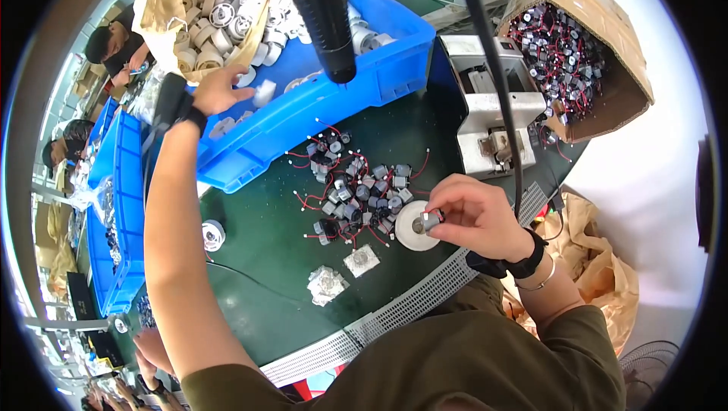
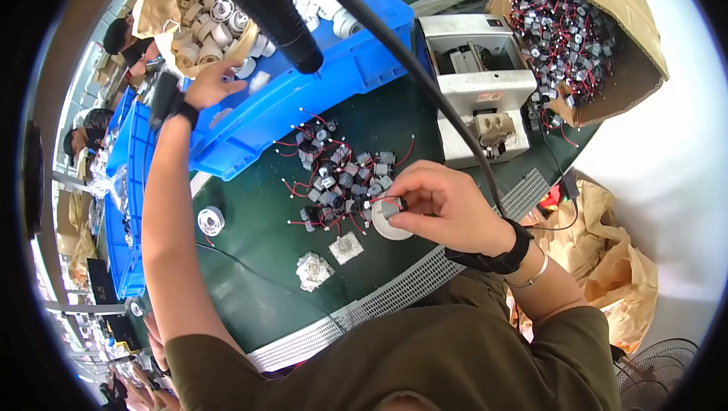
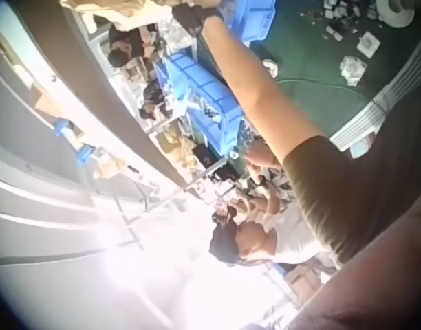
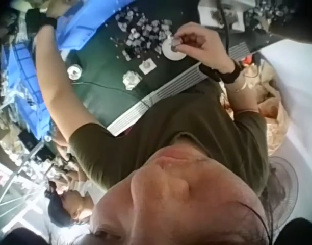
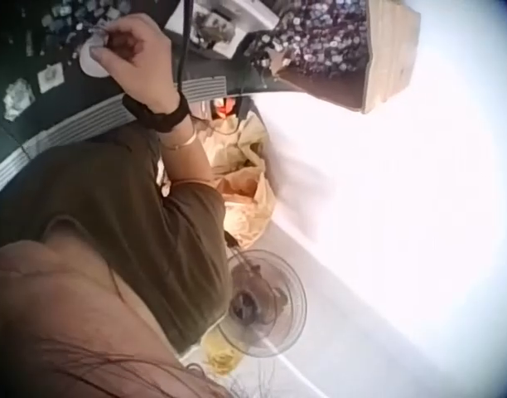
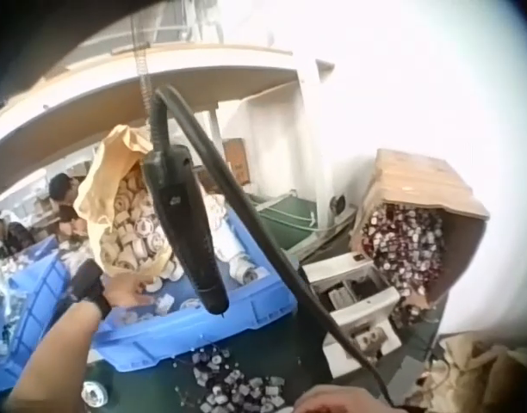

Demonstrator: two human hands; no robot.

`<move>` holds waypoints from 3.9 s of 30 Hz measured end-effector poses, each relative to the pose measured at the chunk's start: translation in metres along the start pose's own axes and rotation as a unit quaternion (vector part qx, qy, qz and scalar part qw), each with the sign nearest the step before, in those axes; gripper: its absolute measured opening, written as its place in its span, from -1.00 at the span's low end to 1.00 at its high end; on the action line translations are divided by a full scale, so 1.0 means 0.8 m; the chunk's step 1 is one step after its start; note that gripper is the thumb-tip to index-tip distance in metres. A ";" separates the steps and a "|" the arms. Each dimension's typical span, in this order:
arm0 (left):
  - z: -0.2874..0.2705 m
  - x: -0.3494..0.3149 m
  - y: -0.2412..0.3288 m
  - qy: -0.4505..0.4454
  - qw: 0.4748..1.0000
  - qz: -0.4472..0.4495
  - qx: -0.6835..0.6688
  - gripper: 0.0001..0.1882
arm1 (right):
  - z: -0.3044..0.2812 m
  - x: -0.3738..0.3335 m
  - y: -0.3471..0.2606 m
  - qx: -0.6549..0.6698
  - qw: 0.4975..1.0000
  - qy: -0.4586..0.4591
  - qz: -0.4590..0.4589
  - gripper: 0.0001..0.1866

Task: The person picks up a motor and a plastic housing, fits the motor into the housing, and drives screws into the assembly with a power screwdriver. They then set the completed unit aside and repeat the process with another motor and housing.

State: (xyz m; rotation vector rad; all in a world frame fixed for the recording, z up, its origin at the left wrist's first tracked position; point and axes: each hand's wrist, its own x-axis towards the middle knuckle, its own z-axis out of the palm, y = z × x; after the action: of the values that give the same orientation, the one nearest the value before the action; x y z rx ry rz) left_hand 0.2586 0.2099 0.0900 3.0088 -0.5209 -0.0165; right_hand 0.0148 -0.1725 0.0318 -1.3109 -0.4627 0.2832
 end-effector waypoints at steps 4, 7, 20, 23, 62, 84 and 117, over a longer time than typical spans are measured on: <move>0.076 0.046 -0.040 -0.022 0.996 0.071 0.042 -0.36 | -0.003 -0.002 -0.001 -0.016 1.000 0.011 -0.010 -0.70; 0.094 0.068 -0.023 -0.122 0.990 0.072 -0.022 -0.56 | -0.015 -0.001 -0.003 -0.044 0.998 0.038 -0.017 -0.70; -0.001 -0.164 0.192 0.109 0.930 0.095 -0.337 -0.80 | -0.009 -0.013 -0.004 -0.055 0.993 0.076 -0.066 -0.65; 0.058 -0.185 0.268 0.283 0.891 0.311 -0.174 -0.73 | -0.009 -0.014 -0.006 -0.047 0.990 0.100 -0.083 -0.68; 0.168 -0.228 0.307 0.229 0.891 0.218 -0.326 -0.36 | 0.015 0.014 -0.009 -0.566 0.794 -0.014 -0.221 -0.70; 0.178 -0.225 0.306 0.234 0.881 0.247 -0.328 -0.54 | -0.053 0.050 -0.127 -0.028 0.950 0.118 -0.287 -0.79; 0.176 -0.220 0.304 0.255 0.879 0.261 -0.308 -0.53 | -0.008 0.024 -0.111 0.037 0.966 0.167 -0.192 -0.63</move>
State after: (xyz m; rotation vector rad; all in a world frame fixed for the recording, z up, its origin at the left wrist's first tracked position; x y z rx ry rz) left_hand 0.0078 0.0285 -0.0297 2.0585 -1.0032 0.5217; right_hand 0.0299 -0.1909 0.1198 -1.1407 -0.4036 -0.2398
